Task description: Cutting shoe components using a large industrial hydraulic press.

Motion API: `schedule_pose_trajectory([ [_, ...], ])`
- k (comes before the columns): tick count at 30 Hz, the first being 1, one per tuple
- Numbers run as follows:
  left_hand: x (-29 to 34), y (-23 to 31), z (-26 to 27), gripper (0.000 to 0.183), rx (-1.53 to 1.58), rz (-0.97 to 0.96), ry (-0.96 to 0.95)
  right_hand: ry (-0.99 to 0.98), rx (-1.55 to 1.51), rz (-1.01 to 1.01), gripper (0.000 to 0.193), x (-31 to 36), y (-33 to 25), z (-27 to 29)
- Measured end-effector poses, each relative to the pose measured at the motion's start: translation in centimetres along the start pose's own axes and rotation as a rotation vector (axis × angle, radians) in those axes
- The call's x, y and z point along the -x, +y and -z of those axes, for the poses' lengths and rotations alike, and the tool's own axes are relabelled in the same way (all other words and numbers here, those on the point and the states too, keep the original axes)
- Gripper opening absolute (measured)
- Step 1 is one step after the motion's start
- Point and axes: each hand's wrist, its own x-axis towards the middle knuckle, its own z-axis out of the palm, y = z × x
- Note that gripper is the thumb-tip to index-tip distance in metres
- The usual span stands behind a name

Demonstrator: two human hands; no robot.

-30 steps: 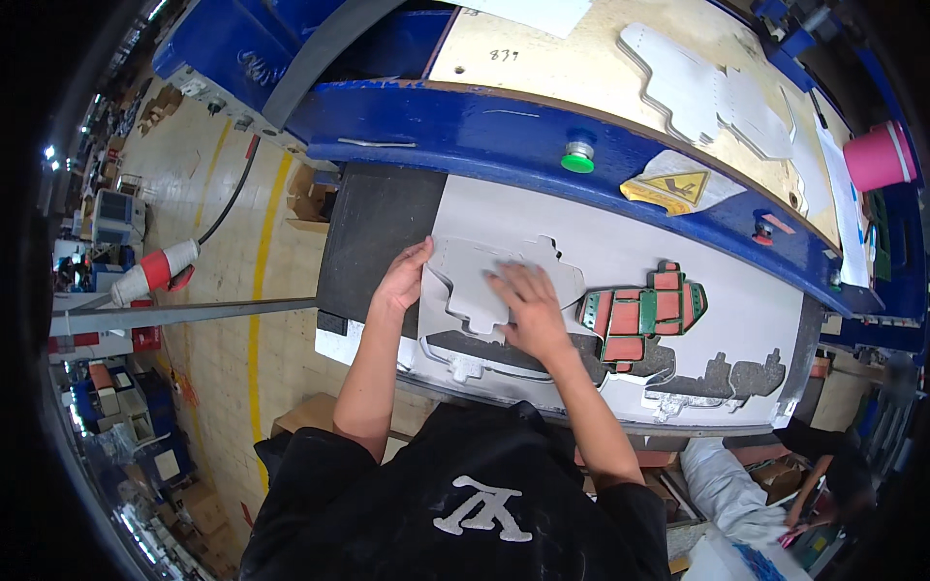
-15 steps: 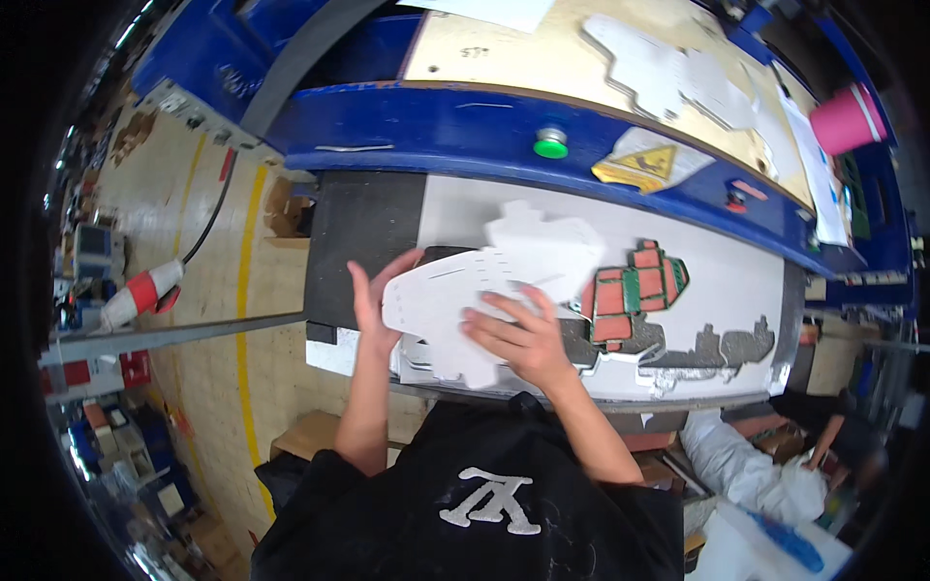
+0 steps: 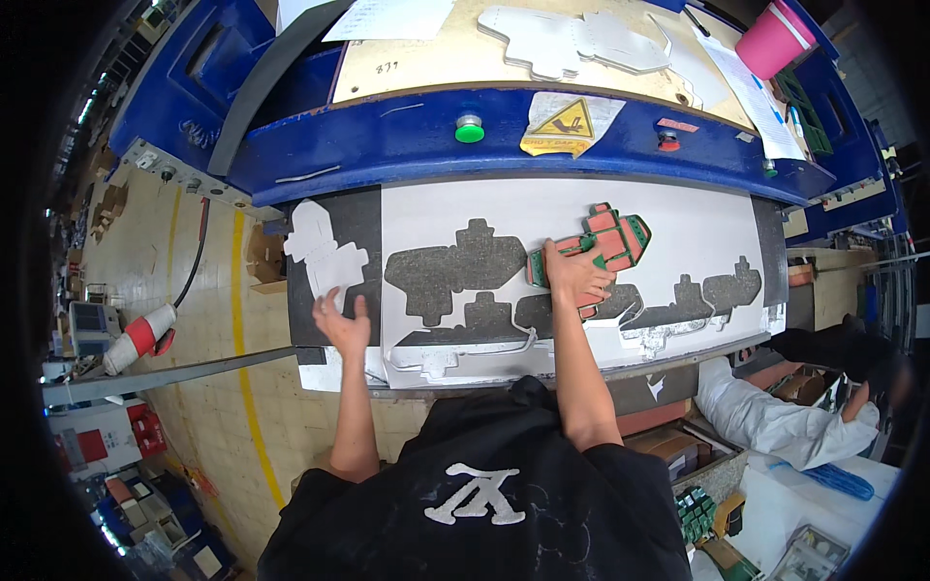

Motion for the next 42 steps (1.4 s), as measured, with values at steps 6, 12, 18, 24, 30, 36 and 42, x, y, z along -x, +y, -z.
schedule_pose_trajectory([
  [6,5.1,9.7,-3.5,0.059,0.149,-0.191,-0.144,-0.331,0.05,1.012,0.095,-5.9,5.8,5.2],
  [12,9.2,20.8,-8.9,0.09,0.256,-0.385,-0.426,-0.092,-0.014,0.929,0.092,-10.2,10.7,8.5],
  [18,12.4,23.6,-14.7,0.108,0.229,-0.386,-0.576,-0.199,-0.239,1.038,0.044,-15.8,15.2,4.6],
  [24,14.0,23.5,-15.5,0.099,0.226,-0.278,-0.465,-0.226,-0.359,1.037,0.038,-17.4,14.1,3.3],
  [30,12.6,24.7,-18.5,0.098,0.327,-0.19,-0.474,-0.123,-0.456,0.988,0.054,-17.9,13.7,2.2],
  [36,14.4,20.4,-18.5,0.121,0.314,-0.335,-0.392,-0.103,-0.402,0.947,0.062,-16.7,12.3,2.3],
  [42,14.0,24.5,-18.2,0.155,0.169,-0.381,-0.453,-0.079,-0.478,0.899,0.063,-16.7,13.6,2.0],
])
